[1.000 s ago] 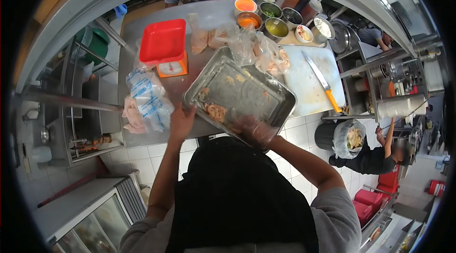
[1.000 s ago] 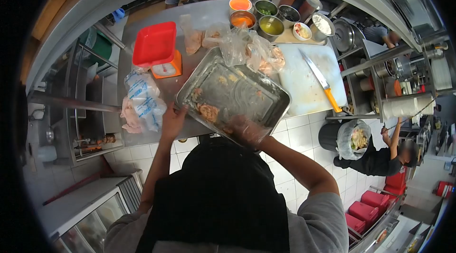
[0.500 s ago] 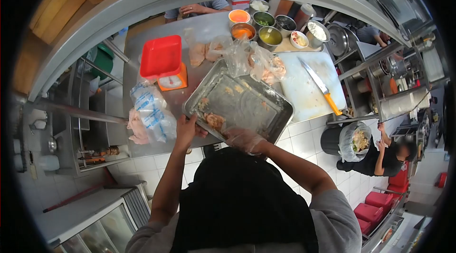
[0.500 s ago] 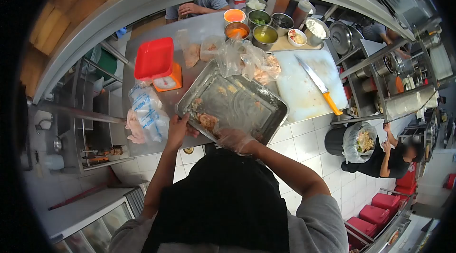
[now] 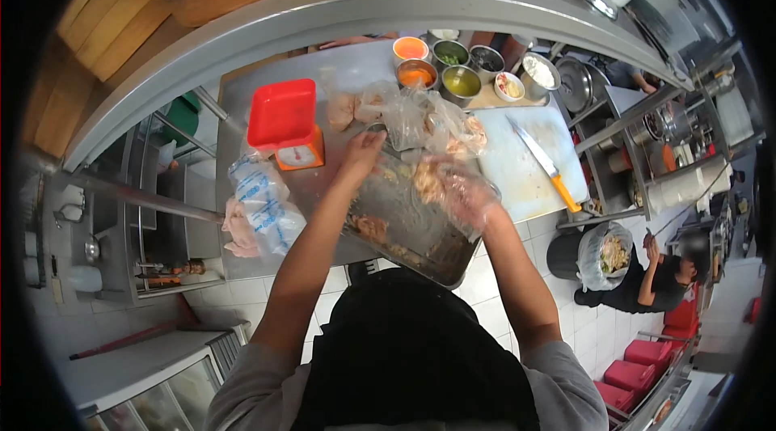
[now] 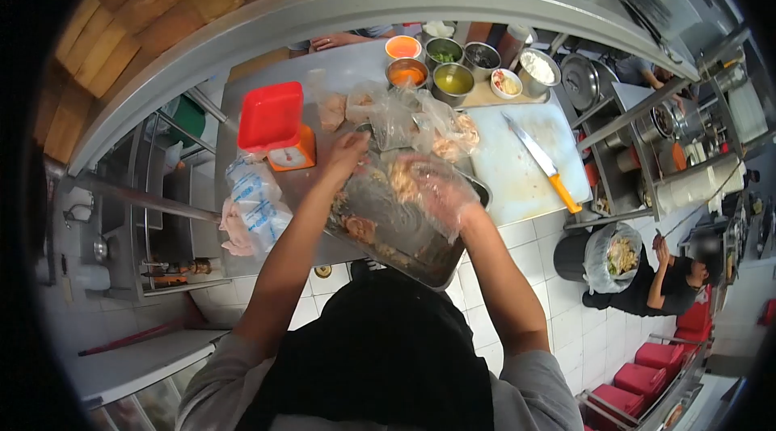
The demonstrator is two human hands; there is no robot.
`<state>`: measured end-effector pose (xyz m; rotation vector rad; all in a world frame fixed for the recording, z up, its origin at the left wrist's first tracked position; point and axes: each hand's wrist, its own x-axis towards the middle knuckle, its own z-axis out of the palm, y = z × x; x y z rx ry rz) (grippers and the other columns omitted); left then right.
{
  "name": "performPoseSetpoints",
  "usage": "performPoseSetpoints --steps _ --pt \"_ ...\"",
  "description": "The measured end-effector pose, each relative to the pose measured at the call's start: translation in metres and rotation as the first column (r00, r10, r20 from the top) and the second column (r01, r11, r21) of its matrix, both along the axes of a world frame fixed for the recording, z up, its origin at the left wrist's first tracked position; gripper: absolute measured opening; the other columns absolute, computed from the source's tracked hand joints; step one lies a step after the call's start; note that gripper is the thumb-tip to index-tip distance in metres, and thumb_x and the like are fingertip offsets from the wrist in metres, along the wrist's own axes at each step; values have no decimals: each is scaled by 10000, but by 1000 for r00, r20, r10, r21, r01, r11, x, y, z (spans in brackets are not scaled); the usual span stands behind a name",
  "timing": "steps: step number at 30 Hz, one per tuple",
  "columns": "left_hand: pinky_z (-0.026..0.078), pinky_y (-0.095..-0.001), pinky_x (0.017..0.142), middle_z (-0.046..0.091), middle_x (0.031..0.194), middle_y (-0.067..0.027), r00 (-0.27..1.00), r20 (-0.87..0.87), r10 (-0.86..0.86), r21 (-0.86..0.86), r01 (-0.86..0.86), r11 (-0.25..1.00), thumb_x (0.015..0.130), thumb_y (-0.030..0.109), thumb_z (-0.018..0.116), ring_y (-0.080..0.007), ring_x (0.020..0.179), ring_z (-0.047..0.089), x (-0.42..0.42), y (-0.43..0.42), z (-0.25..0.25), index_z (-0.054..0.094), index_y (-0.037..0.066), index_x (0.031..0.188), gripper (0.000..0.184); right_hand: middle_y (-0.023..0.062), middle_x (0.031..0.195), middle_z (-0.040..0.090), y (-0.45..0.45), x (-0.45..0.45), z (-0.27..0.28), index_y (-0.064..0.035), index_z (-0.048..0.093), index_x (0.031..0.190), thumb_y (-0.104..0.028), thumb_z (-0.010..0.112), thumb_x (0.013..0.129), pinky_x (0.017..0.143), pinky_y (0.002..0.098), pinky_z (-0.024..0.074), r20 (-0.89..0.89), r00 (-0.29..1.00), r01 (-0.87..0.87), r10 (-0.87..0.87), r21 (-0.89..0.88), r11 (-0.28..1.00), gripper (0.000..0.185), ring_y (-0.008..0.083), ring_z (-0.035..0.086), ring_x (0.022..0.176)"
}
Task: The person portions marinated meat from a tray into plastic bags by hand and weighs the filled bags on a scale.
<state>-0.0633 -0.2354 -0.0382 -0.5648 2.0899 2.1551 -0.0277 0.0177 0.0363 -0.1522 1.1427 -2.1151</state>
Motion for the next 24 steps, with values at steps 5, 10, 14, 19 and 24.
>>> performPoseSetpoints --steps 5,10,14,19,24 --pt "520 -290 478 658 799 -66 1000 -20 -22 246 27 969 950 188 676 -142 592 624 -52 10 -28 651 -4 1078 232 107 1216 649 -43 -72 34 21 575 1318 -63 665 861 939 366 535 -275 961 38 -12 91 995 473 206 626 1126" --pt "512 -290 469 640 736 -58 984 -176 27 244 17 970 958 86 629 -136 547 615 -45 11 -21 655 -18 1008 118 93 1188 682 -75 -124 -1 -7 653 1243 -107 648 893 926 345 532 -490 852 63 184 444 894 364 213 663 1075" --pt "500 -292 459 649 748 -67 965 -221 140 227 -88 970 970 59 598 -132 547 618 -38 14 -14 648 -27 996 103 193 1072 728 -83 -154 -45 -4 687 1097 -201 675 889 858 390 553 -499 222 668 838 704 242 286 318 713 962" --pt "487 -287 446 652 755 -74 957 -282 71 184 -19 983 977 56 583 -120 562 624 -34 27 -12 645 -33 999 111 186 1060 728 -78 -158 -33 -53 705 1030 -274 668 879 800 446 559 -461 450 692 765 722 28 270 358 711 946" --pt "568 -365 628 714 842 -104 924 -367 -109 -323 -17 946 972 155 638 -249 693 694 14 0 -17 666 45 1145 207 76 979 737 -34 -147 -16 8 648 1098 50 726 842 734 286 545 -648 756 301 91 468 831 272 142 679 842"
